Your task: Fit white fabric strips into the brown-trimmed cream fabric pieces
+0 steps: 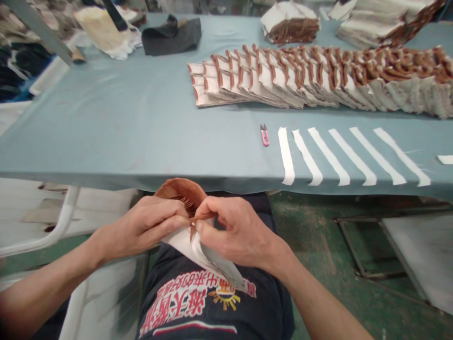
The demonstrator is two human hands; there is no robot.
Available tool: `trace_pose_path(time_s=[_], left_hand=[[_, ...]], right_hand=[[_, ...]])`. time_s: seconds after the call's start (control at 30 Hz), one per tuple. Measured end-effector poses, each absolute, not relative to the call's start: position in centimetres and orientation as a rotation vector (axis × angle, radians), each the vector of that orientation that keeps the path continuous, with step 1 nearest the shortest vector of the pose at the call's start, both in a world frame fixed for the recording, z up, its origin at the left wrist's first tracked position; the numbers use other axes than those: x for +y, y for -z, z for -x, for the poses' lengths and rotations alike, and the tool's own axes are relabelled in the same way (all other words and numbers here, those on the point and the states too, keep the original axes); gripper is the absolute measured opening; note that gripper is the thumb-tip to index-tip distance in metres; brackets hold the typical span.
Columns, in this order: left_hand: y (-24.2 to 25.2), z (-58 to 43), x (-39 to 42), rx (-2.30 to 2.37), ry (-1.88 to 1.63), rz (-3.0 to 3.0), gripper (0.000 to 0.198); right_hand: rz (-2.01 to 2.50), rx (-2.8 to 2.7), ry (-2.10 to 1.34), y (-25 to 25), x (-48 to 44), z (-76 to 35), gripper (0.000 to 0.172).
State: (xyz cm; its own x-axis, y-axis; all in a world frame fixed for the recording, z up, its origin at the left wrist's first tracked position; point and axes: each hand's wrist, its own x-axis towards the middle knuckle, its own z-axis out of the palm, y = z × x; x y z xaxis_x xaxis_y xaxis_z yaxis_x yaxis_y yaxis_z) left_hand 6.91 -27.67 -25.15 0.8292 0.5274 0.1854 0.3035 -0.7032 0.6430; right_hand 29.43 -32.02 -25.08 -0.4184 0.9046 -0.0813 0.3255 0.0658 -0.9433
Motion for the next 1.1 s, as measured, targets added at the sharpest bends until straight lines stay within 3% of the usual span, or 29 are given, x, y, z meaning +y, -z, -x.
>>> trace_pose_path(time_s=[0.17, 0.37, 1.1], left_hand=[[24.8, -7.0, -27.6, 0.610, -0.447, -2.144, 0.038], [24.6, -7.6, -27.9, 0.733, -0.535, -2.119, 0.009], [23.8, -8.6, -28.3, 0.756, -0.539, -2.210, 0.009]], right_hand=[[1.213, -1.639, -1.622, 25.5, -31.6, -29.9, 0.009], [1.195, -1.605, -1.612, 25.9, -31.6, -30.2, 0.009], [1.331, -1.768, -1.402, 25.3, -32.4, -29.6, 0.010]])
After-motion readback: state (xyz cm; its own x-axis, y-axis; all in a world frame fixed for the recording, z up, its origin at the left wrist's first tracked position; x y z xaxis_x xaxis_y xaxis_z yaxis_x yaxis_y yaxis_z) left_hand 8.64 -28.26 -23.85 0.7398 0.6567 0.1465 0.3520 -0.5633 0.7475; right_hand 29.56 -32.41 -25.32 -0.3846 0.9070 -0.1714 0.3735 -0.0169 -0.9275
